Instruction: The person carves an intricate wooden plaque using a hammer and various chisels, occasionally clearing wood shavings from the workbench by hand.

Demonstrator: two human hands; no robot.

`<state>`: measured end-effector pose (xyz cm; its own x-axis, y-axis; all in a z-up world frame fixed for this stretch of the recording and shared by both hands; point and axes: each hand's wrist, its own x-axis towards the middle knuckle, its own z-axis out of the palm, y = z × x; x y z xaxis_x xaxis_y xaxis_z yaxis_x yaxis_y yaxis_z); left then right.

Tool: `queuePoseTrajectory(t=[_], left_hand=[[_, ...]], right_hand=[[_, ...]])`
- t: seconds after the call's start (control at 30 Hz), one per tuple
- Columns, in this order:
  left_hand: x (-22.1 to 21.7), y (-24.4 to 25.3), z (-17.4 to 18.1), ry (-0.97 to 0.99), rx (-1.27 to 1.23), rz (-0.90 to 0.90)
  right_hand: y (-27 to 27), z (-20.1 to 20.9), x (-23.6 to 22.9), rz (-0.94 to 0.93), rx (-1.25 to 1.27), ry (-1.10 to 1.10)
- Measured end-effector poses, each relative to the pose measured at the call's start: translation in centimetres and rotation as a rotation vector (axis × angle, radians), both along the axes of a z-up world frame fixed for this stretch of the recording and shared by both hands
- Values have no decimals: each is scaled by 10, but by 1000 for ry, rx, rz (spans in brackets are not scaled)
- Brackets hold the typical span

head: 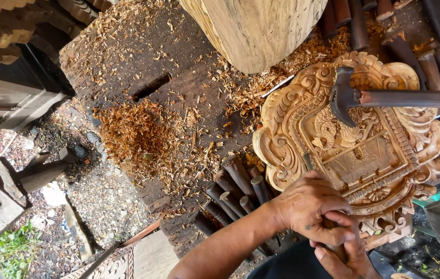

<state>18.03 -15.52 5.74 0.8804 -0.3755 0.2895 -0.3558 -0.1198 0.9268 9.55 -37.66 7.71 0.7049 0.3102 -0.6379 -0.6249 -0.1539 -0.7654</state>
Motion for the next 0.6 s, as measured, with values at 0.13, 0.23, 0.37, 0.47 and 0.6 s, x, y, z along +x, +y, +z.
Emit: queuePoseTrajectory(t=[0.13, 0.23, 0.37, 0.47, 0.6], left_hand=[[-1, 0, -4, -12, -58, 24], [-2, -5, -7, -11, -45, 34], [1, -10, -12, 16, -18, 11], [1, -13, -9, 32, 16, 33], [2, -15, -4, 2, -36, 43]], right_hand=[[-2, -1, -5, -32, -55, 27], [-3, -1, 1, 27, -7, -45], [1, 5, 14, 96, 86, -117], [-1, 11, 26, 100, 123, -116], [7, 15, 25, -27, -12, 33]])
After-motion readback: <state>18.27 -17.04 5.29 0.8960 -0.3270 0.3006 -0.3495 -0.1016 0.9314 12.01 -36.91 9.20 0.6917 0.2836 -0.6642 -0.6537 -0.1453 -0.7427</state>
